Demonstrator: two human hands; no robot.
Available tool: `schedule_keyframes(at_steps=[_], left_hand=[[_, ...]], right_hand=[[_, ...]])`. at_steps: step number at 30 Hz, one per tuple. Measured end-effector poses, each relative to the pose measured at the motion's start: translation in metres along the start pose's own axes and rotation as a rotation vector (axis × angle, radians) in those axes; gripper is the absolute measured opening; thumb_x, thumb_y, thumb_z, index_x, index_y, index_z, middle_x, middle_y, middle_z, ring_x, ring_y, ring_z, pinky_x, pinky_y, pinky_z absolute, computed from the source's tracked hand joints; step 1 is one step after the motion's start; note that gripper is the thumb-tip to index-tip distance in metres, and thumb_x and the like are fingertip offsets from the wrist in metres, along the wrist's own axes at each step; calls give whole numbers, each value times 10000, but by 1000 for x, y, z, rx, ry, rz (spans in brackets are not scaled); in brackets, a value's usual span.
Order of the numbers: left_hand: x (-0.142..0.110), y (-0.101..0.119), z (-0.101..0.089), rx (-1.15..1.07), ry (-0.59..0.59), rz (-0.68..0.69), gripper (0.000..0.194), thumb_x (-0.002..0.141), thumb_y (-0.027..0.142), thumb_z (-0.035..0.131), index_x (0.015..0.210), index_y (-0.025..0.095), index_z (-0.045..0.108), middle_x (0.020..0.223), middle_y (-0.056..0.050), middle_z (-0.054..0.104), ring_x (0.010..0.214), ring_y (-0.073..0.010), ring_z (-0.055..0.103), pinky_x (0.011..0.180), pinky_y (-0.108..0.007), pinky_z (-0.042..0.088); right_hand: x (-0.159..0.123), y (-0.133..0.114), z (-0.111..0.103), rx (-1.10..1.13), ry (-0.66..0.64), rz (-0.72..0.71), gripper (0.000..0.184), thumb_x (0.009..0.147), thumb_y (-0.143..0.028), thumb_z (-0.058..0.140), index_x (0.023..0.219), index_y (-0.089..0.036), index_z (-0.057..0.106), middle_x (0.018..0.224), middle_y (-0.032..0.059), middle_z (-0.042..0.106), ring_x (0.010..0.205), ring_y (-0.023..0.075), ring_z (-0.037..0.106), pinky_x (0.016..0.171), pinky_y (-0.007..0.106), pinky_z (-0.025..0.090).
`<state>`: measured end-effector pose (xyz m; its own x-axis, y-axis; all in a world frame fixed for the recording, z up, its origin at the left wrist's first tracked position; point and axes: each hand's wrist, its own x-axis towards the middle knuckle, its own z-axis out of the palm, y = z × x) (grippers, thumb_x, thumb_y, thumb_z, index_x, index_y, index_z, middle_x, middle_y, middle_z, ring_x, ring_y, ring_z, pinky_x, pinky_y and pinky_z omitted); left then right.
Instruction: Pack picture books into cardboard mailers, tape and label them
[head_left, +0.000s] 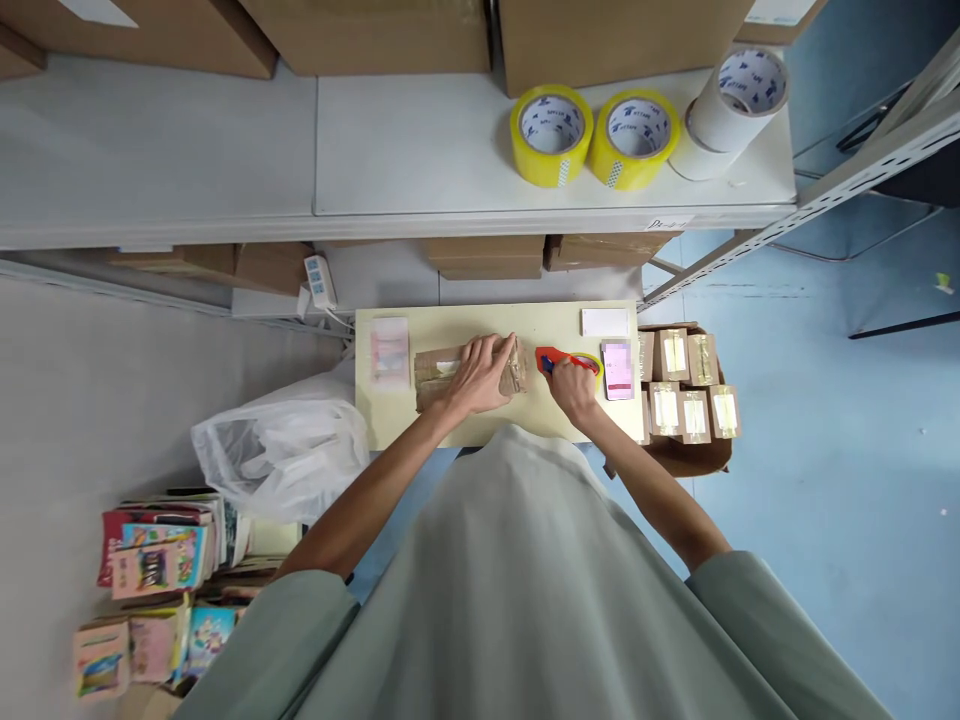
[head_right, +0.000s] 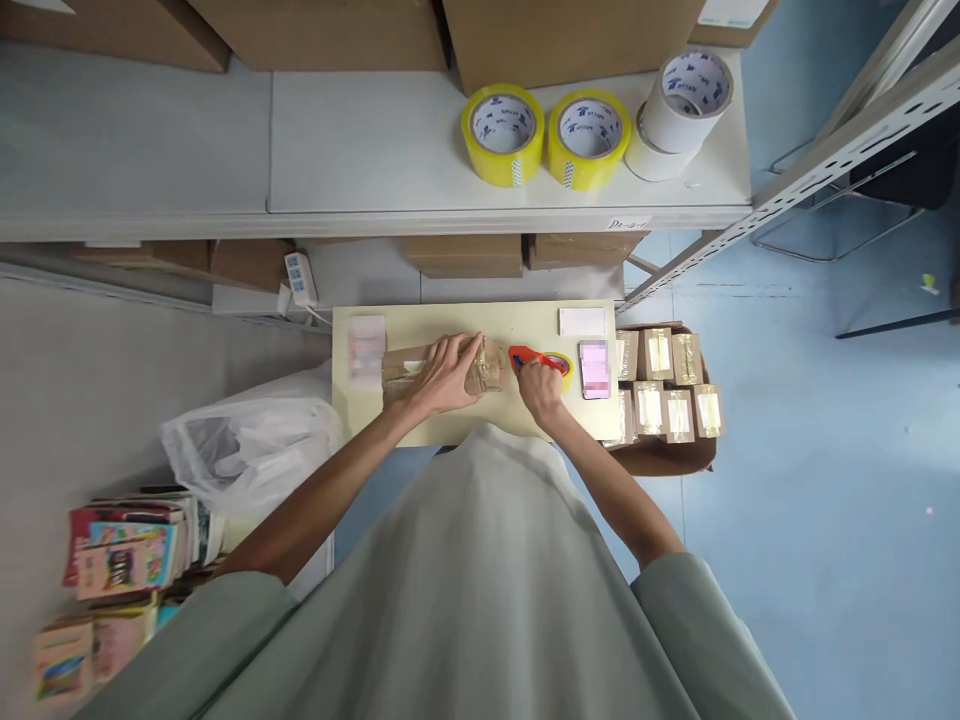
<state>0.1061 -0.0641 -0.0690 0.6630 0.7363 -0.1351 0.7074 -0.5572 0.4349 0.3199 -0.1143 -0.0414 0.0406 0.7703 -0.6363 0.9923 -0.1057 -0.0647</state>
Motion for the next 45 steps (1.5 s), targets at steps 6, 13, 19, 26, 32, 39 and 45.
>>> schedule_keyframes(at_steps=[6, 13, 19, 26, 32, 39, 45], left_hand=[[-10, -9, 8, 23, -30, 50, 1205, 788, 349, 901, 1809, 129, 300, 1788, -306, 372, 1692, -514, 336, 1403, -681, 206], [-10, 1, -32, -24, 235, 73, 1272, 901, 511, 896, 1851, 182, 115, 1839, -293, 307, 1744, -493, 255, 1407, -709, 226], [19, -5, -133, -42, 647, 64, 863, 1108, 478, 621, 1820, 168, 244, 1779, -281, 398, 1702, -445, 358, 1374, -647, 329], [22, -23, -207, -110, 876, 88, 742, 1142, 606, 530, 1752, 213, 375, 1750, -226, 467, 1657, -393, 420, 1387, -604, 332], [-3, -35, -197, -160, 879, 40, 709, 1146, 544, 548, 1740, 190, 389, 1690, -232, 507, 1618, -380, 466, 1368, -587, 377], [-52, -72, -118, -279, 808, -170, 664, 1081, 447, 655, 1659, 161, 496, 1616, -228, 574, 1567, -373, 532, 1354, -572, 421], [-109, -84, -18, -614, 620, -591, 520, 1041, 554, 677, 1396, 173, 666, 1379, -204, 729, 1294, -347, 748, 1149, -523, 617]], right_hand=[[-10, 11, -11, 69, 93, 109, 569, 1197, -526, 454, 1353, -26, 677, 1134, 288, 819, 1104, 341, 825, 859, 338, 551], [-43, -18, -103, 146, 363, 31, 563, 1180, -563, 417, 1444, -96, 589, 1134, 217, 827, 1047, 383, 812, 850, 383, 558], [-12, -69, -194, 162, 688, -235, 624, 1175, -494, 344, 1566, -17, 440, 1159, 256, 797, 1091, 438, 771, 975, 537, 592], [81, -123, -248, 51, 912, -449, 472, 1182, -361, 439, 1464, 2, 545, 1324, 293, 747, 1398, 447, 629, 1258, 677, 408], [118, -136, -246, 59, 846, -448, 446, 1144, -291, 526, 1455, 25, 579, 1388, 319, 715, 1470, 417, 558, 1337, 694, 308], [86, -103, -187, 276, 1005, -433, 631, 1197, -516, 350, 1691, -132, 425, 1700, 272, 503, 1619, 427, 438, 1332, 719, 354], [20, -53, -27, 582, 814, -188, 793, 1129, -749, 412, 1620, -131, 489, 1547, 307, 631, 1422, 434, 656, 1147, 626, 574]])
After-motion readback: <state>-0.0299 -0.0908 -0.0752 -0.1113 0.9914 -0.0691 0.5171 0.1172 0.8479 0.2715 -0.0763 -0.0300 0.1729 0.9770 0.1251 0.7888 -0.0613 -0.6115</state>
